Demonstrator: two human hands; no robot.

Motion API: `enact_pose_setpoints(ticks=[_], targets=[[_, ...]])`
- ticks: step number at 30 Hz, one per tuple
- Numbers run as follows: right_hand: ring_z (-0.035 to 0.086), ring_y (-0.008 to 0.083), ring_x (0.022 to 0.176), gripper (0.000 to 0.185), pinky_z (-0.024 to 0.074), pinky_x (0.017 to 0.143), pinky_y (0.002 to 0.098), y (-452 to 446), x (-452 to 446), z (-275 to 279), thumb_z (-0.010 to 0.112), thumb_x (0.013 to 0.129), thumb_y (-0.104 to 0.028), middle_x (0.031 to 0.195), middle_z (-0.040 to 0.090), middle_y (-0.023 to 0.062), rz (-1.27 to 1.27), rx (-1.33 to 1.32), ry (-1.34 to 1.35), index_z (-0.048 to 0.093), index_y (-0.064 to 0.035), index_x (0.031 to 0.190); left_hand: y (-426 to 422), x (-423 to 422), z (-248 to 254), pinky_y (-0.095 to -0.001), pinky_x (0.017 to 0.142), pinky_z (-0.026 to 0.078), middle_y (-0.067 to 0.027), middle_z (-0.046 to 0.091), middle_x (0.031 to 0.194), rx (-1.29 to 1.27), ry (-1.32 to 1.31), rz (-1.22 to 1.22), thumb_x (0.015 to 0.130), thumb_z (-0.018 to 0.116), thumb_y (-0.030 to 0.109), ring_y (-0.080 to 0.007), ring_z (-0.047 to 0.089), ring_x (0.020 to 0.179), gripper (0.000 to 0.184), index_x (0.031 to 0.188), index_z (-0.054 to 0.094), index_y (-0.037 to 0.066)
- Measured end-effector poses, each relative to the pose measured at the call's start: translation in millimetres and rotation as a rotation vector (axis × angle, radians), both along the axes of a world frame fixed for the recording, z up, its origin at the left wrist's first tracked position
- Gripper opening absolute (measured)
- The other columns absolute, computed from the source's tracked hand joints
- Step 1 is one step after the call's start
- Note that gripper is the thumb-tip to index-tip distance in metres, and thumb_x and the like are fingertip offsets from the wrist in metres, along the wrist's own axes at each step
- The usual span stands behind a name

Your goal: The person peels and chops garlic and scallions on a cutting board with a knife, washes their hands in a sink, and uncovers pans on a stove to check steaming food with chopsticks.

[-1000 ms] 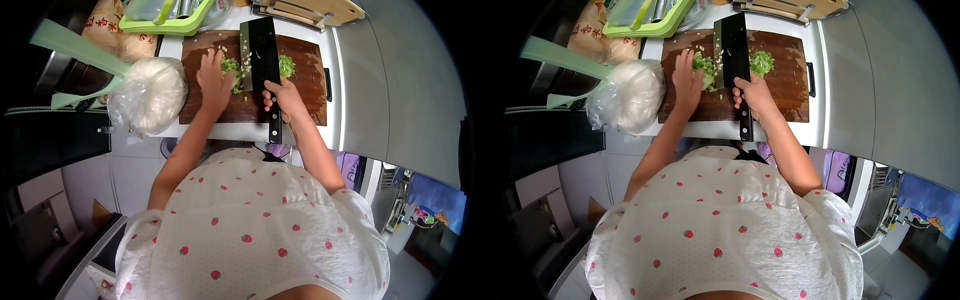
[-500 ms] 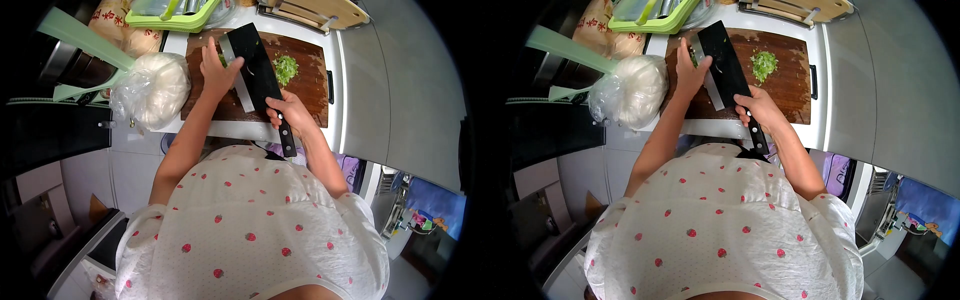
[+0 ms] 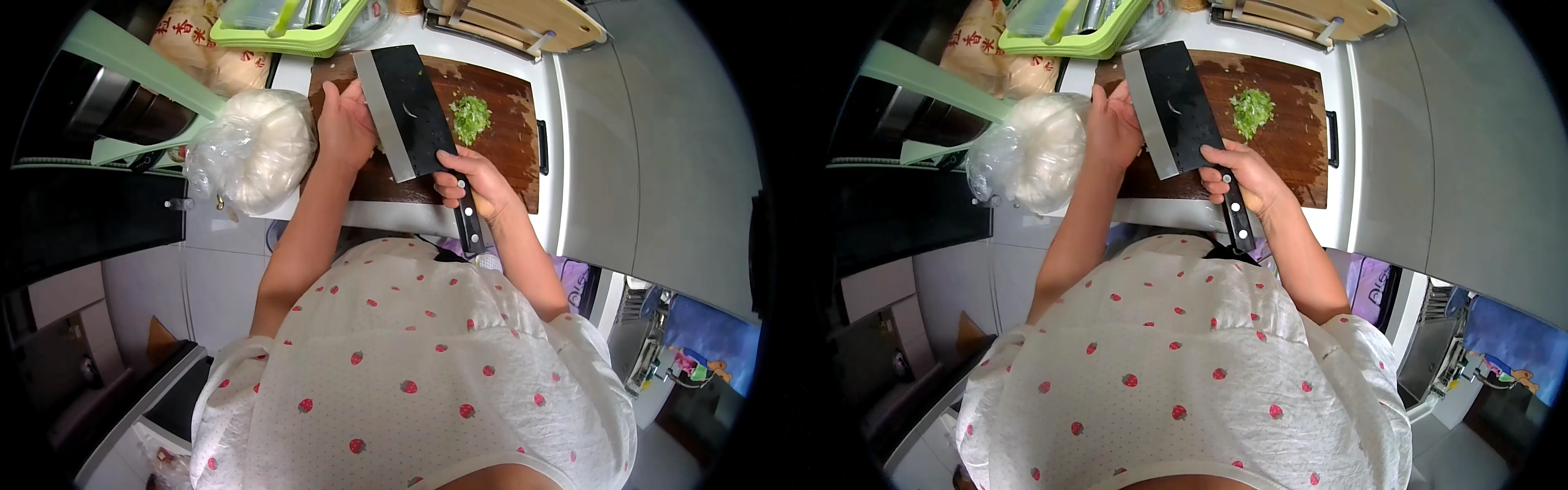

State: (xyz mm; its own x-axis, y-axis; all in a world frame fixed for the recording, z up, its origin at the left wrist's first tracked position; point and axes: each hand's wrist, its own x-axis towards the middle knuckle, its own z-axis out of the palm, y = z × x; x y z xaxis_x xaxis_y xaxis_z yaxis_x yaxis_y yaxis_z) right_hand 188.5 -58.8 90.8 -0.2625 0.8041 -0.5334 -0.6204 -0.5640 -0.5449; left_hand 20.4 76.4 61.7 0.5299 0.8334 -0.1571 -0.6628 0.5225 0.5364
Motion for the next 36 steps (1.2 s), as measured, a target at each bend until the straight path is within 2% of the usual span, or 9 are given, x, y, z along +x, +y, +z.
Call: enact_pose_setpoints(ticks=[5, 15, 18, 20, 22, 24, 25, 28, 36], targets=[[0.04, 0.0086, 0.049, 0.009, 0.0363, 0.044, 0.0247, 23.1, -5.5, -12.6, 0.055, 0.092, -0.017, 0.063, 0.045, 0.0002, -0.044, 0.021, 0.069, 0.047, -0.012, 0.092, -19.1, -7.3, 6.0, -0.0402, 0.104, 0.032, -0.0135, 0.052, 0.129, -0.069, -0.055, -0.057, 0.096, 0.017, 0.056, -0.0258, 0.047, 0.119, 0.072, 0.131, 0.042, -0.003], [0.043, 0.0116, 0.047, 0.012, 0.0387, 0.043, 0.0274, 53.6, -0.9, -7.2, 0.052, 0.093, -0.016, 0.062, 0.047, 0.0023, -0.23, 0.046, -0.133, 0.044, -0.0088, 0.091, -39.3, -12.1, -4.6, -0.037, 0.101, 0.036, -0.0134, 0.056, 0.119, -0.32, -0.021, 0.099, 0.1, 0.031, 0.037, -0.0246, 0.052, 0.109, 0.05, 0.125, 0.048, -0.002], [0.042, 0.0107, 0.046, 0.013, 0.0391, 0.042, 0.0261, 44.5, 2.8, -0.7, 0.054, 0.093, -0.016, 0.061, 0.047, 0.002, -0.288, 0.074, -0.304, 0.043, -0.0089, 0.09, -34.3, -10.0, 3.4, -0.0348, 0.096, 0.04, -0.012, 0.058, 0.109, 0.025, 0.141, 0.277, 0.1, 0.036, 0.027, -0.024, 0.054, 0.106, 0.039, 0.119, 0.051, -0.004], [0.043, 0.0111, 0.045, 0.012, 0.0398, 0.042, 0.0264, 37.0, 6.6, 2.3, 0.054, 0.093, -0.016, 0.06, 0.047, 0.0023, -0.313, 0.092, -0.353, 0.044, -0.0084, 0.091, -33.1, -4.2, 23.4, -0.0311, 0.093, 0.042, -0.011, 0.06, 0.107, 0.427, 0.496, 0.472, 0.099, 0.037, 0.019, -0.0228, 0.057, 0.101, 0.032, 0.114, 0.054, -0.004], [0.043, 0.0111, 0.044, 0.012, 0.0399, 0.042, 0.0259, 30.5, 9.1, 4.7, 0.053, 0.093, -0.016, 0.059, 0.047, 0.0021, -0.324, 0.094, -0.427, 0.045, -0.008, 0.091, -24.1, -8.9, 2.3, -0.0369, 0.095, 0.038, -0.0111, 0.06, 0.109, 0.692, 0.735, 0.494, 0.095, 0.046, 0.019, -0.0266, 0.054, 0.107, 0.026, 0.107, 0.061, 0.001], [0.044, 0.0106, 0.044, 0.012, 0.04, 0.042, 0.0254, 25.8, 11.0, 7.0, 0.054, 0.093, -0.016, 0.058, 0.048, 0.0019, -0.337, 0.086, -0.453, 0.046, -0.0077, 0.091, -8.5, -13.0, -42.9, -0.0446, 0.099, 0.032, -0.0115, 0.059, 0.113, 1.466, 1.52, 0.349, 0.087, 0.058, 0.019, -0.0317, 0.047, 0.116, 0.018, 0.097, 0.067, 0.007], [0.044, 0.0104, 0.044, 0.012, 0.04, 0.042, 0.0253, 23.5, 13.6, 5.9, 0.054, 0.093, -0.016, 0.058, 0.048, 0.0018, -0.319, 0.078, -0.484, 0.046, -0.0078, 0.09, -7.6, -11.3, -43.8, -0.0492, 0.1, 0.026, -0.0118, 0.056, 0.12, 1.357, 1.483, 0.402, 0.078, 0.066, 0.02, -0.0357, 0.041, 0.121, 0.016, 0.09, 0.07, 0.01], [0.044, 0.01, 0.044, 0.012, 0.0398, 0.041, 0.0248, 14.8, 14.5, 0.9, 0.054, 0.093, -0.016, 0.058, 0.047, 0.0014, -0.322, 0.059, -0.5, 0.046, -0.0081, 0.089, -8.5, -10.2, -30.2, -0.0478, 0.1, 0.026, -0.0104, 0.053, 0.126, 1.326, 1.397, 0.454, 0.077, 0.068, 0.022, -0.0354, 0.04, 0.121, 0.019, 0.091, 0.07, 0.01], [0.043, 0.0086, 0.043, 0.01, 0.0384, 0.04, 0.0235, 14.0, 4.0, 8.7, 0.053, 0.093, -0.014, 0.058, 0.047, 0.0005, -0.244, 0.085, -0.45, 0.048, -0.0067, 0.089, 3.0, 34.7, 5.9, -0.0439, 0.099, 0.032, -0.0057, 0.055, 0.12, 1.453, 1.191, 0.545, 0.071, 0.074, 0.012, -0.0344, 0.04, 0.12, 0.022, 0.092, 0.067, 0.016]])
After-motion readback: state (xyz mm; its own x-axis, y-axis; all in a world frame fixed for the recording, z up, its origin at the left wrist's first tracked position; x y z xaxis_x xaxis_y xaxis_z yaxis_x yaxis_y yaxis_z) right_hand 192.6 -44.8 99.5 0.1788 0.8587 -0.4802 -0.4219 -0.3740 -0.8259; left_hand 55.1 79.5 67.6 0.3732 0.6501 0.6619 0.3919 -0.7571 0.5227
